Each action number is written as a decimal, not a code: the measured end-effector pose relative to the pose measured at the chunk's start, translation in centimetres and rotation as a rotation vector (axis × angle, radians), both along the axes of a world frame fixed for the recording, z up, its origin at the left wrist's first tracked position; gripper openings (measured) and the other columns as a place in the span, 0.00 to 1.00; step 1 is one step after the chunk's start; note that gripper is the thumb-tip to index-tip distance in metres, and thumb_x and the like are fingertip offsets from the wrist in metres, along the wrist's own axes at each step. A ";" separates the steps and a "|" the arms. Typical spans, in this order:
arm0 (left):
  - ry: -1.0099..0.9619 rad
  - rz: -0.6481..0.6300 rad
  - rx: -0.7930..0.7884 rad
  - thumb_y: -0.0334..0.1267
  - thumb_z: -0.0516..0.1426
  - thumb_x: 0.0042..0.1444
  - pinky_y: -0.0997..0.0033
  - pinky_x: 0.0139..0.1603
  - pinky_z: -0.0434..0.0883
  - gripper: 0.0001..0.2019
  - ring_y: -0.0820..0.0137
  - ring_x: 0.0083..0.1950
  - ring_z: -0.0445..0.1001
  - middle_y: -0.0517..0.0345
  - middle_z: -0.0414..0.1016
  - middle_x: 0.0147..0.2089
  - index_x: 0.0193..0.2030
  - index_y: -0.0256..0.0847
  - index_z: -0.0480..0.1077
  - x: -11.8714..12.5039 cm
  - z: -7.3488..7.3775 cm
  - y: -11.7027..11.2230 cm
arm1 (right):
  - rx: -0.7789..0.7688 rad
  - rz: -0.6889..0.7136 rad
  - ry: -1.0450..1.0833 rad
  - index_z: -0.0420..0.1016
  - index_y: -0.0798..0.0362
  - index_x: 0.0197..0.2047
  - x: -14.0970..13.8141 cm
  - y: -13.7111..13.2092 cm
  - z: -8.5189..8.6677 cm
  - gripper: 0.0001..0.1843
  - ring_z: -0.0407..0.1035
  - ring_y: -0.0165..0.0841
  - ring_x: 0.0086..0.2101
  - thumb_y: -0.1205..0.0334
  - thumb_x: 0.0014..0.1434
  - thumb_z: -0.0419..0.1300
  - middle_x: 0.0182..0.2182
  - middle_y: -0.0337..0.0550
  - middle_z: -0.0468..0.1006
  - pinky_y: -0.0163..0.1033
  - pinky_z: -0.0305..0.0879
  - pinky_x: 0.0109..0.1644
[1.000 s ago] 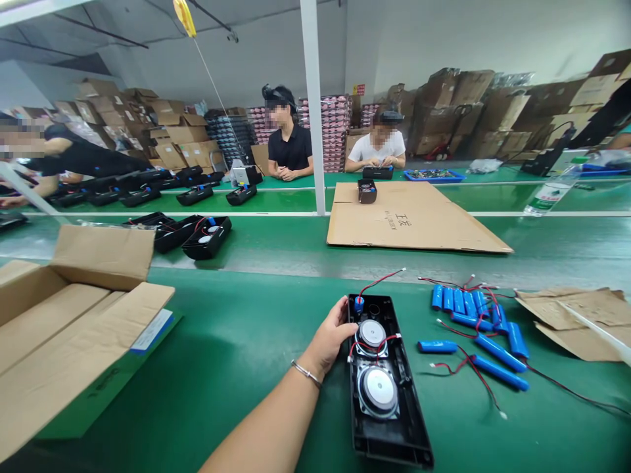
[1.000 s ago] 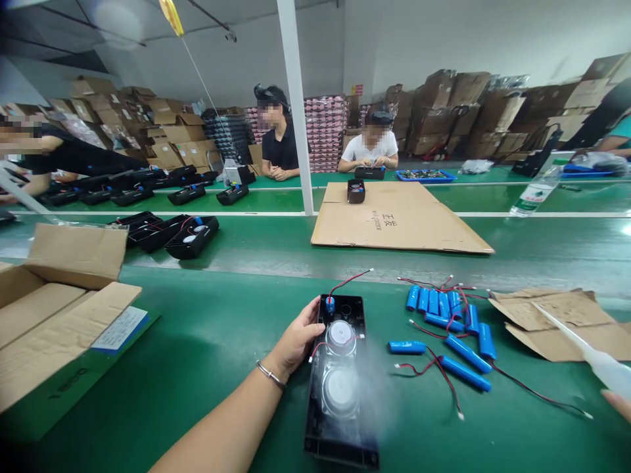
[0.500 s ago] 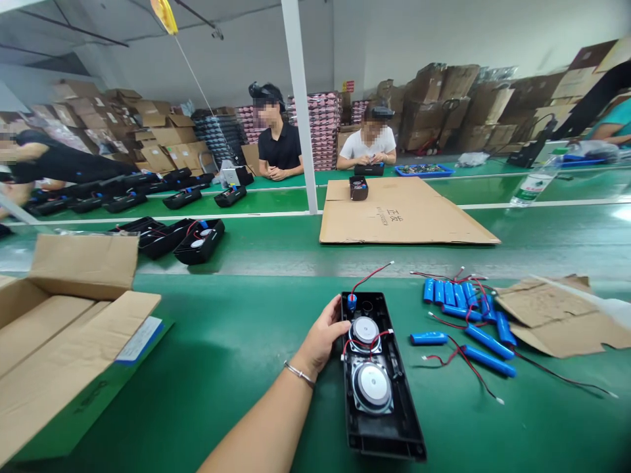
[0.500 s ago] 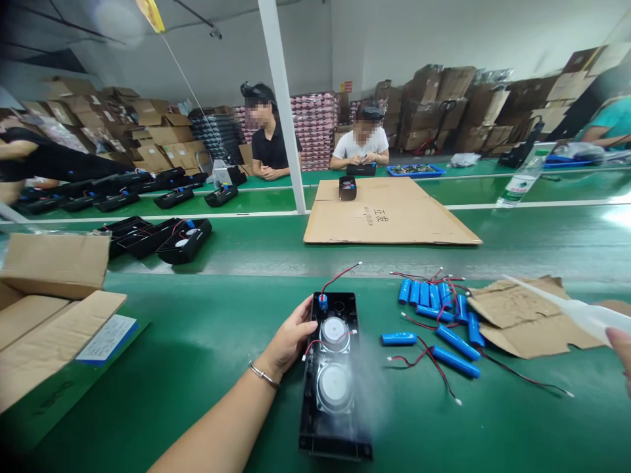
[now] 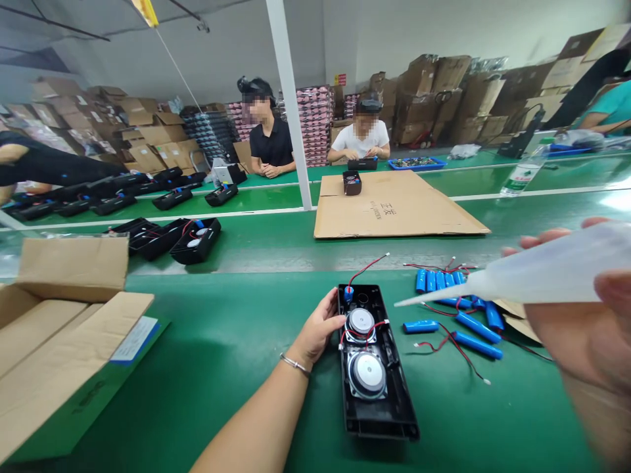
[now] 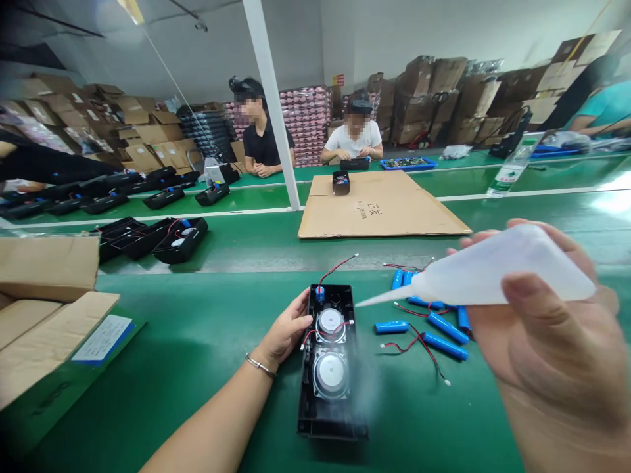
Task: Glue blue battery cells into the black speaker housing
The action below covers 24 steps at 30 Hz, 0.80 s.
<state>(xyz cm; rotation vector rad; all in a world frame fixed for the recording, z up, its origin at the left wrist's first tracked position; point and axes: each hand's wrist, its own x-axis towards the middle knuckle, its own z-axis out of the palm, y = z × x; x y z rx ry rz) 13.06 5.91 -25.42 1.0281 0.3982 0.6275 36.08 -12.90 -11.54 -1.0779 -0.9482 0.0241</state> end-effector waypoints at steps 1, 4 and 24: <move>-0.001 0.000 0.013 0.37 0.66 0.43 0.56 0.70 0.47 0.35 0.57 0.69 0.51 0.49 0.58 0.66 0.60 0.42 0.63 0.0 0.0 0.0 | 0.054 0.104 0.084 0.68 0.41 0.51 -1.8 1.0 0.7 0.20 0.64 0.52 0.50 0.54 0.55 0.65 0.46 0.50 0.70 0.64 0.65 0.50; 0.002 -0.003 0.038 0.37 0.67 0.44 0.56 0.70 0.47 0.36 0.57 0.69 0.51 0.49 0.56 0.67 0.61 0.42 0.61 0.0 -0.1 -0.1 | 0.096 0.322 0.159 0.65 0.40 0.50 -6.4 3.3 2.4 0.20 0.64 0.51 0.51 0.57 0.57 0.66 0.46 0.49 0.70 0.66 0.64 0.52; -0.062 -0.054 0.024 0.36 0.66 0.47 0.58 0.70 0.45 0.37 0.59 0.70 0.47 0.51 0.50 0.69 0.64 0.43 0.57 -0.1 -0.8 0.2 | -0.139 0.391 -0.155 0.62 0.50 0.50 -10.0 9.9 0.2 0.20 0.69 0.39 0.43 0.54 0.58 0.64 0.42 0.46 0.71 0.47 0.69 0.47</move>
